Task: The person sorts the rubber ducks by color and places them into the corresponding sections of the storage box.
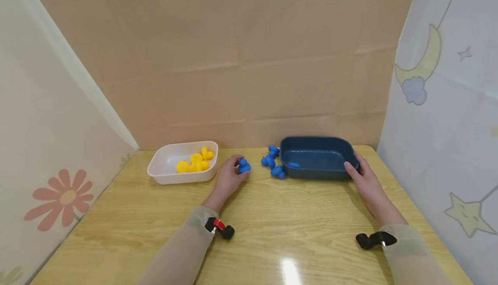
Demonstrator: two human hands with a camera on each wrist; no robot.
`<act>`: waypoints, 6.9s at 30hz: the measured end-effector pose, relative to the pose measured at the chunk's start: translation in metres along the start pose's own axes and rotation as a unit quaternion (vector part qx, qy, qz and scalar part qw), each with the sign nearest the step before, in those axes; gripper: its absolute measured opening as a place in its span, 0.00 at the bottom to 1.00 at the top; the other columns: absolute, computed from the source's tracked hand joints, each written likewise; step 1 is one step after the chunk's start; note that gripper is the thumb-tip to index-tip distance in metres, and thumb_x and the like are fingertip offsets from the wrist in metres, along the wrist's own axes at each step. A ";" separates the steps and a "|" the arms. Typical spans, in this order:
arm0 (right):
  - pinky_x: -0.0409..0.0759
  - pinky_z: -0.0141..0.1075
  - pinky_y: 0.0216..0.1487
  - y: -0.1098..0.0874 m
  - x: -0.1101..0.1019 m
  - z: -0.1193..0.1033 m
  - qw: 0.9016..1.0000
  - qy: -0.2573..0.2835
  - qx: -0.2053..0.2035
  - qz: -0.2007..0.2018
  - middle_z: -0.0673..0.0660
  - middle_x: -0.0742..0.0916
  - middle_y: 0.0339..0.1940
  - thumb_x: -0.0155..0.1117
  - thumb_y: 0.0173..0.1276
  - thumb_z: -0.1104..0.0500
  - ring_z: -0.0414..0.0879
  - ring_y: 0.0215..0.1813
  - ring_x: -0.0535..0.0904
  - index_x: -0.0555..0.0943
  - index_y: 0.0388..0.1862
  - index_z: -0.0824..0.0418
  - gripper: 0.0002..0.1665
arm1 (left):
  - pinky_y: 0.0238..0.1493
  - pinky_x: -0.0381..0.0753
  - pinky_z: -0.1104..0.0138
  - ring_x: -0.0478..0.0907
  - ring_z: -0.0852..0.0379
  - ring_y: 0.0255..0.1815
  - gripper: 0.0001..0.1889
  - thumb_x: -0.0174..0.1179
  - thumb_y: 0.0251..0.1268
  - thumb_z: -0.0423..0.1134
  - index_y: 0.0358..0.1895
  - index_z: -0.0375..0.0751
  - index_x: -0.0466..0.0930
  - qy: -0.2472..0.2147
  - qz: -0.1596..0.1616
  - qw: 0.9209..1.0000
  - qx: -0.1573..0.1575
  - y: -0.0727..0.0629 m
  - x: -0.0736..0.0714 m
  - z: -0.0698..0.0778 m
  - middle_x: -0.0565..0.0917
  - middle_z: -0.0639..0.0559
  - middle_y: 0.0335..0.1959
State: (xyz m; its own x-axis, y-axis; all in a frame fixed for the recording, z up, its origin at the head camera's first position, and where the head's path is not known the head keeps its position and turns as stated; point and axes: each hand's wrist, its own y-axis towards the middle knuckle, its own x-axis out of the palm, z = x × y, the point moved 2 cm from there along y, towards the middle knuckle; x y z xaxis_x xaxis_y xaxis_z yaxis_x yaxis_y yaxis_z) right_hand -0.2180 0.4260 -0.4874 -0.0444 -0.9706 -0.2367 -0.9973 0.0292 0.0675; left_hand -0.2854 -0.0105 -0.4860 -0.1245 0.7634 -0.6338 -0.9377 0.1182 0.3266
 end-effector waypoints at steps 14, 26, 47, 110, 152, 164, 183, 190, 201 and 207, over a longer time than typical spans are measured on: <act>0.38 0.22 0.80 -0.003 0.001 -0.003 1.000 -0.002 0.005 0.002 0.60 0.31 0.91 0.50 0.91 0.39 0.57 0.89 0.21 0.31 0.94 0.45 0.51 | 0.68 0.81 0.52 0.80 0.43 0.65 0.29 0.79 0.70 0.42 0.71 0.41 0.83 -0.016 -0.010 0.999 0.033 0.014 0.017 0.054 0.87 0.45 0.62; 0.35 0.30 0.85 -0.005 0.001 0.000 1.000 -0.005 0.016 0.006 0.60 0.32 0.92 0.50 0.91 0.38 0.57 0.89 0.22 0.31 0.94 0.46 0.52 | 0.66 0.81 0.53 0.79 0.45 0.65 0.29 0.78 0.72 0.45 0.71 0.43 0.83 0.005 -0.014 0.995 0.095 0.023 0.042 0.095 0.88 0.50 0.62; 0.41 0.22 0.79 -0.005 0.003 -0.002 1.000 -0.014 0.013 0.006 0.61 0.33 0.92 0.50 0.91 0.40 0.60 0.90 0.24 0.31 0.94 0.46 0.52 | 0.68 0.81 0.56 0.81 0.48 0.67 0.31 0.76 0.74 0.51 0.76 0.52 0.80 0.051 -0.029 0.996 0.072 0.031 0.073 0.115 0.88 0.54 0.66; 0.42 0.17 0.77 -0.006 -0.003 -0.002 1.000 -0.002 0.005 0.005 0.59 0.31 0.92 0.48 0.93 0.44 0.54 0.89 0.22 0.31 0.94 0.49 0.49 | 0.72 0.78 0.50 0.83 0.42 0.68 0.28 0.74 0.76 0.46 0.74 0.45 0.83 0.050 0.001 0.998 0.033 0.028 0.067 0.045 0.89 0.47 0.66; 0.39 0.20 0.80 -0.006 -0.006 -0.004 1.000 0.006 0.015 -0.001 0.57 0.30 0.91 0.48 0.93 0.42 0.53 0.89 0.20 0.30 0.94 0.46 0.49 | 0.67 0.81 0.51 0.80 0.43 0.66 0.23 0.74 0.76 0.43 0.69 0.45 0.86 -0.030 0.005 1.000 -0.006 0.024 0.062 0.048 0.88 0.48 0.63; 0.36 0.23 0.82 -0.012 -0.001 -0.007 1.000 -0.007 0.009 0.000 0.57 0.29 0.91 0.50 0.92 0.41 0.55 0.89 0.19 0.31 0.94 0.45 0.50 | 0.71 0.79 0.52 0.78 0.45 0.68 0.22 0.74 0.77 0.45 0.69 0.43 0.86 -0.084 0.032 0.996 0.003 0.024 0.056 0.060 0.87 0.49 0.65; 0.39 0.21 0.80 -0.011 0.001 -0.008 1.000 -0.014 0.010 0.010 0.59 0.32 0.92 0.50 0.92 0.40 0.55 0.90 0.22 0.31 0.94 0.47 0.51 | 0.71 0.79 0.56 0.79 0.47 0.68 0.24 0.73 0.77 0.45 0.71 0.45 0.84 -0.062 0.018 0.995 0.082 0.026 0.070 0.112 0.86 0.49 0.67; 0.37 0.26 0.83 -0.011 0.006 -0.008 1.000 -0.012 0.016 0.003 0.59 0.31 0.92 0.49 0.93 0.42 0.57 0.89 0.22 0.30 0.94 0.48 0.50 | 0.77 0.74 0.56 0.79 0.49 0.73 0.24 0.71 0.80 0.43 0.75 0.48 0.82 -0.027 0.000 0.995 0.093 0.023 0.074 0.111 0.86 0.51 0.69; 0.40 0.22 0.80 -0.007 0.009 -0.008 1.000 -0.023 0.014 0.005 0.60 0.33 0.92 0.49 0.92 0.40 0.58 0.90 0.23 0.30 0.94 0.48 0.51 | 0.74 0.77 0.52 0.79 0.43 0.70 0.25 0.71 0.79 0.40 0.75 0.44 0.82 -0.061 0.022 0.995 0.082 0.023 0.067 0.097 0.86 0.45 0.68; 0.34 0.31 0.86 -0.007 0.007 -0.006 1.000 -0.022 0.020 0.006 0.60 0.32 0.92 0.49 0.91 0.39 0.57 0.90 0.22 0.30 0.94 0.47 0.52 | 0.78 0.74 0.51 0.77 0.42 0.74 0.25 0.71 0.78 0.40 0.73 0.43 0.83 -0.066 0.035 0.995 0.072 0.021 0.062 0.086 0.85 0.48 0.71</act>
State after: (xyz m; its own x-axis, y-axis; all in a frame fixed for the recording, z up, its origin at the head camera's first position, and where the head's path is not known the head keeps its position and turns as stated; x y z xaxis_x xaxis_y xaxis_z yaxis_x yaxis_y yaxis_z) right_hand -0.2114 0.4170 -0.4833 -0.0572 -0.9589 -0.2780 -0.9982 0.0503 0.0319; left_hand -0.2854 0.0936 -0.4580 -0.1349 0.8481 -0.5124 -0.8711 0.1449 0.4692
